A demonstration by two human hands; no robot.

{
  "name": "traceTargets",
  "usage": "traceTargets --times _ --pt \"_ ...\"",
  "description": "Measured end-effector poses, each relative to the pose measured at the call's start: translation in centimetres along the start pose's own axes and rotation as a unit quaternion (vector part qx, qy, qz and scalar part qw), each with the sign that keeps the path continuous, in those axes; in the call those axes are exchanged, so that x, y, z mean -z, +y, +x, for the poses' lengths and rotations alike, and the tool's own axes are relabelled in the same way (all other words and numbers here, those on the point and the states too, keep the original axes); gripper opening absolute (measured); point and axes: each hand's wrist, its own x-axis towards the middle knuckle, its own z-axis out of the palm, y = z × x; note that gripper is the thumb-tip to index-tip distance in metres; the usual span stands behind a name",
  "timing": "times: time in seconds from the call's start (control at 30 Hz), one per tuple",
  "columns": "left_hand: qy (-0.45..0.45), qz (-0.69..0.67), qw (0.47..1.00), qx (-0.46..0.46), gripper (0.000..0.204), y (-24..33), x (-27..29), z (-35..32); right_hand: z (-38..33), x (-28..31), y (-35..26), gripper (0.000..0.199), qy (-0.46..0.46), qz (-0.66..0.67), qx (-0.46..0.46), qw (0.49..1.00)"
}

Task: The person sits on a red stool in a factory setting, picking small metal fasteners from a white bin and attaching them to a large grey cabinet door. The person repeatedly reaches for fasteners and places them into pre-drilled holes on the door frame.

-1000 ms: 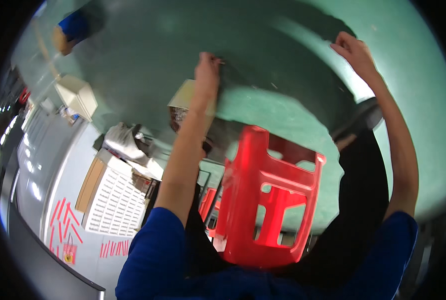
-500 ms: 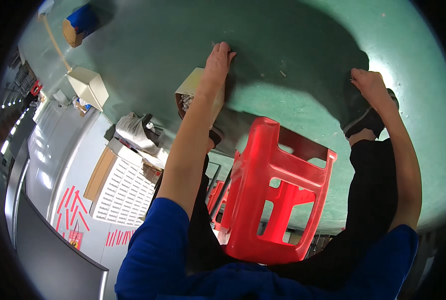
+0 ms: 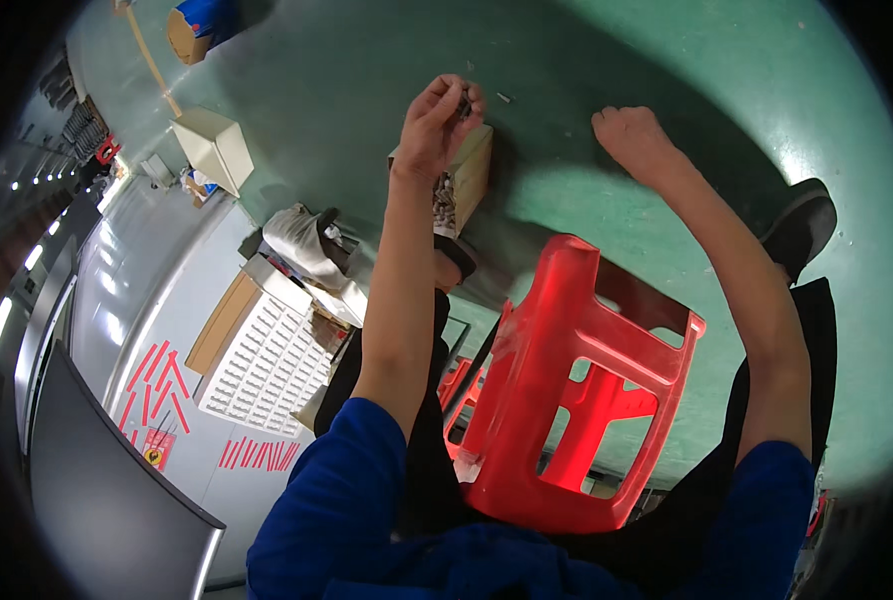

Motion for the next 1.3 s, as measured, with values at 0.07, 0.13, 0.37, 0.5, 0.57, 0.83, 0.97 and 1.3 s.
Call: traceTargets --times 0.07,0.13,0.37,0.5,0.57,0.83,0.97,1.3 --pt "-0.021 0.0 0.999 0.04 0.016 0.0 0.1 -0.1 0.1 0.2 -0.2 0.01 -0.027 -0.019 0.019 0.999" --pt "-0.081 0.055 0.994 0.056 0.021 -0.1 1.5 1.2 0.9 3.0 1.0 0.01 -0.156 0.281 -0.065 0.945" --pt "0.162 0.659 0.733 0.042 0.037 -4.0 0.7 3.7 9.1 13.9 9.1 0.014 0.079 0.583 -0.195 0.785" --pt "0.184 0.605 0.774 -0.004 0.032 -4.8 -1.2 4.2 17.4 17.8 12.6 0.036 0.272 0.165 -0.331 0.888" --pt "0.211 0.556 0.803 -0.035 0.029 -5.5 -1.1 4.3 19.8 18.9 11.8 0.033 0.251 0.115 -0.331 0.902" --pt "0.23 0.502 0.834 -0.01 0.022 -5.4 -1.0 5.6 25.8 15.7 14.3 0.023 0.25 -0.154 -0.305 0.906" --pt "0.205 0.468 0.859 -0.016 0.017 -5.0 -0.4 5.7 24.8 16.0 14.4 0.019 0.271 -0.064 -0.254 0.926" --pt "-0.024 -0.165 0.985 -0.05 0.01 0.0 2.1 3.6 22.6 14.1 14.7 0.022 0.305 -0.318 -0.073 0.895"
